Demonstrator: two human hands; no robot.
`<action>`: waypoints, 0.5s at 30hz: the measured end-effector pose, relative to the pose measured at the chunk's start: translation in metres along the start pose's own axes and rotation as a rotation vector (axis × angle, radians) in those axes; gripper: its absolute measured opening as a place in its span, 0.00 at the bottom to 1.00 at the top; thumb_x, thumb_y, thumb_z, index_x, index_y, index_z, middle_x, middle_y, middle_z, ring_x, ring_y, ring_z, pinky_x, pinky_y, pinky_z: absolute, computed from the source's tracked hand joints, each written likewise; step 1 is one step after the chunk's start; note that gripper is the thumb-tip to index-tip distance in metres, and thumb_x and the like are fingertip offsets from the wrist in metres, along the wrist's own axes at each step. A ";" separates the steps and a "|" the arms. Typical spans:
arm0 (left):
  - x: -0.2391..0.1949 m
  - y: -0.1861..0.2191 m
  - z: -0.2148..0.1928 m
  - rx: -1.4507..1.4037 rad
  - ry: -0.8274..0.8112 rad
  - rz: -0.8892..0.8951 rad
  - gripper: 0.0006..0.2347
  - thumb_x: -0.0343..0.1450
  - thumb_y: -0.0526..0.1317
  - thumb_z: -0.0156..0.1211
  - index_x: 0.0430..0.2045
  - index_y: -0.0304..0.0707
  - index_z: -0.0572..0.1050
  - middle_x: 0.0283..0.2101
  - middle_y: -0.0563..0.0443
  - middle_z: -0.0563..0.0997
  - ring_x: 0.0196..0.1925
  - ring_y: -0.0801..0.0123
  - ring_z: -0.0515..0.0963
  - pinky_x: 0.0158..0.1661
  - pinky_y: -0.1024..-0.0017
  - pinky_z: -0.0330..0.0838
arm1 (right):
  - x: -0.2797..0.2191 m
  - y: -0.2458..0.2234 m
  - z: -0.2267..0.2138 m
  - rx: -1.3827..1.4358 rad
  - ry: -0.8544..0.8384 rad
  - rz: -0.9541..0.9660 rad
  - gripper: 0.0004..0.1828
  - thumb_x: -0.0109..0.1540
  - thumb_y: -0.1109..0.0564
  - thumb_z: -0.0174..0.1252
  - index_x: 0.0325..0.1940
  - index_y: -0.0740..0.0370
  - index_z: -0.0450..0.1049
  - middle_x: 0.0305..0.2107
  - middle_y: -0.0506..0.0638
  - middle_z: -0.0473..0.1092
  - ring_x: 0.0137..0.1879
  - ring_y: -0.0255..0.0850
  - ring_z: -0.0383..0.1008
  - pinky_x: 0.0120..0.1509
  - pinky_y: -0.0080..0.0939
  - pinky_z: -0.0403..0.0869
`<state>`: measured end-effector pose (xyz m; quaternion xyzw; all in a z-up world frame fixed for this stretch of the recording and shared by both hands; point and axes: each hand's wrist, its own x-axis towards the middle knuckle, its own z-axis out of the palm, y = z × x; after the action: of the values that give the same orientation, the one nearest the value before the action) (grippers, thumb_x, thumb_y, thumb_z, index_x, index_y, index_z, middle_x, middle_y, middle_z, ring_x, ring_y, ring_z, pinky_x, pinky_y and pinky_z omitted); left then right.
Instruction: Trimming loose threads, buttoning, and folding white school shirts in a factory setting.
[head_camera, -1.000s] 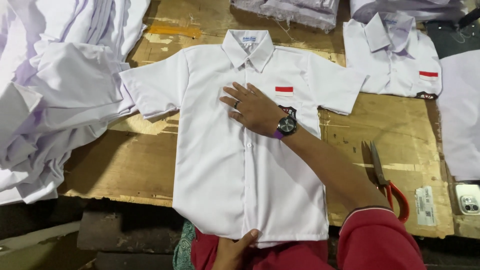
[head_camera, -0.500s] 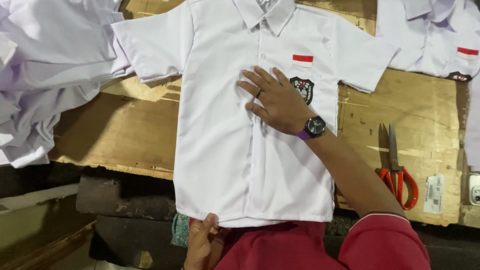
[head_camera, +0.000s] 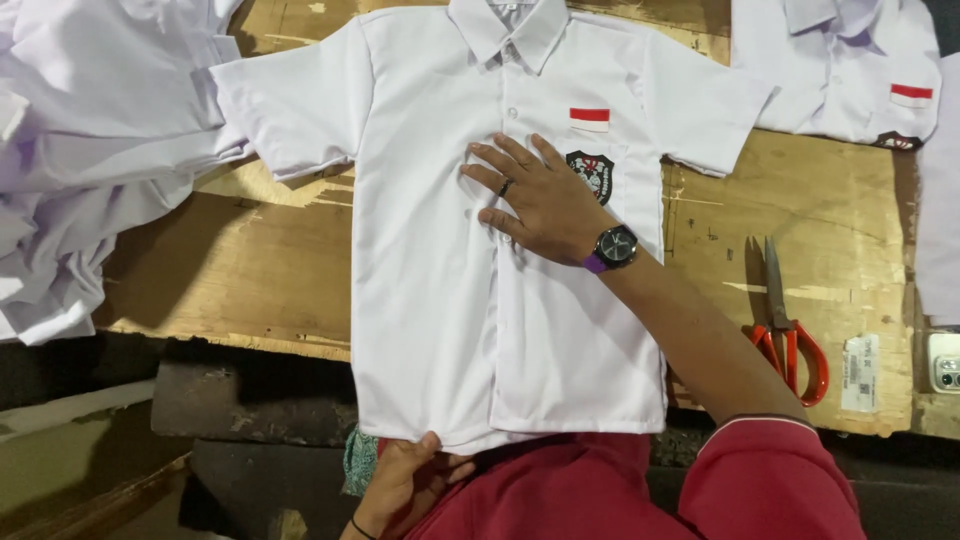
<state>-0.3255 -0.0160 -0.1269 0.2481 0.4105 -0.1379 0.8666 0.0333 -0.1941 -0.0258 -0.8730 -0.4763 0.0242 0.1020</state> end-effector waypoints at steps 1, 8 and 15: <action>-0.009 0.007 0.016 0.036 -0.178 -0.089 0.13 0.68 0.35 0.64 0.40 0.18 0.75 0.41 0.26 0.79 0.47 0.44 0.80 0.56 0.43 0.77 | -0.001 0.001 0.001 -0.015 0.024 -0.013 0.32 0.73 0.35 0.33 0.78 0.50 0.55 0.75 0.50 0.52 0.81 0.52 0.46 0.79 0.63 0.46; -0.001 -0.010 0.051 -0.036 -0.485 -0.108 0.36 0.70 0.30 0.71 0.67 0.17 0.50 0.68 0.19 0.64 0.67 0.31 0.71 0.65 0.46 0.70 | -0.004 -0.007 -0.030 0.178 -0.064 0.108 0.34 0.72 0.37 0.35 0.78 0.57 0.53 0.77 0.57 0.45 0.82 0.53 0.37 0.80 0.65 0.38; 0.010 -0.031 0.094 0.202 -0.172 -0.159 0.32 0.60 0.40 0.72 0.61 0.34 0.70 0.43 0.36 0.86 0.32 0.56 0.85 0.16 0.75 0.65 | 0.048 0.057 -0.021 -0.026 0.028 0.290 0.35 0.74 0.38 0.38 0.80 0.59 0.52 0.76 0.59 0.42 0.80 0.57 0.35 0.77 0.74 0.43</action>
<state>-0.2723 -0.0940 -0.0937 0.2882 0.3372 -0.2674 0.8554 0.1091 -0.1873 -0.0138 -0.9342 -0.3439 0.0204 0.0925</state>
